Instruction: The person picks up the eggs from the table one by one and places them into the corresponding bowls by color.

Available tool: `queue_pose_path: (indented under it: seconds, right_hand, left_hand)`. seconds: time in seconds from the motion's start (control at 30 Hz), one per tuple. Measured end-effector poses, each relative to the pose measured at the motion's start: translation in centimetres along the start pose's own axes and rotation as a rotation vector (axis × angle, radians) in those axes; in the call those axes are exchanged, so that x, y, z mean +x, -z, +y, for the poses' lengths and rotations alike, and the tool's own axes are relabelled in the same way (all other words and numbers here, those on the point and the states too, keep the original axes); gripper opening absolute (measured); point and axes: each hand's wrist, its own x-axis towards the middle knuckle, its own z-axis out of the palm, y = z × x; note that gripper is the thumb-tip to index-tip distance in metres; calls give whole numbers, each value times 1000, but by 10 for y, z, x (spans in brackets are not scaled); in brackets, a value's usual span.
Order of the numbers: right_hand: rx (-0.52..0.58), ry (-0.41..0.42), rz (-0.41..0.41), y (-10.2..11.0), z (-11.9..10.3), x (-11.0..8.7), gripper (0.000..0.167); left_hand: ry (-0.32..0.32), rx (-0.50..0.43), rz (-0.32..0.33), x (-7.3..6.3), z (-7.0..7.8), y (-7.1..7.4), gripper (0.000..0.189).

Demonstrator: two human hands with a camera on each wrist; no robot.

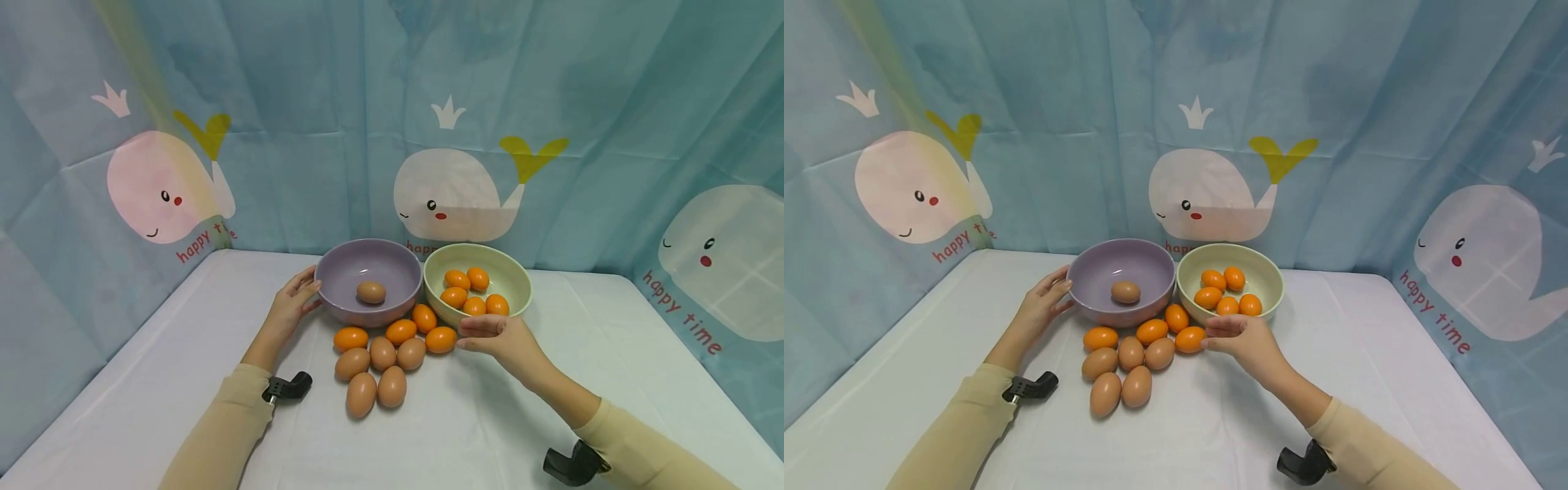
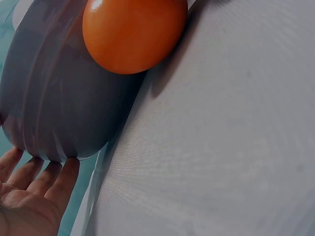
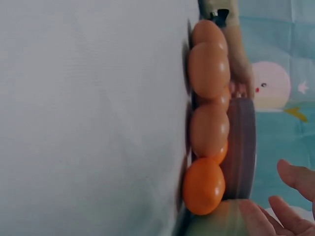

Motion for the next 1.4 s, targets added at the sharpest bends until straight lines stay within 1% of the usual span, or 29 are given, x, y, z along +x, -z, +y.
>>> queue_pose_path:
  seconds: [0.17,0.4,0.63,0.9,1.07,1.23,1.4]
  right_hand:
    - [-24,-11,7,-3,8,1,50]
    - [-15,-89,10,-9,14,2,48]
    - [-21,-128,23,-14,22,5,52]
    - [-58,-135,26,-16,28,8,56]
    - [-45,-142,27,-18,31,9,57]
    - [-31,-115,14,-20,33,11,58]
    - [-54,-98,14,-19,31,9,55]
  left_hand:
    - [6,7,5,-1,1,0,60]
    - [2,1,4,0,1,0,60]
    - [5,15,3,0,0,0,60]
    - [10,19,6,1,-1,0,59]
    - [8,21,5,1,-1,-1,60]
    - [8,10,4,1,-1,0,60]
    - [12,6,5,0,0,0,59]
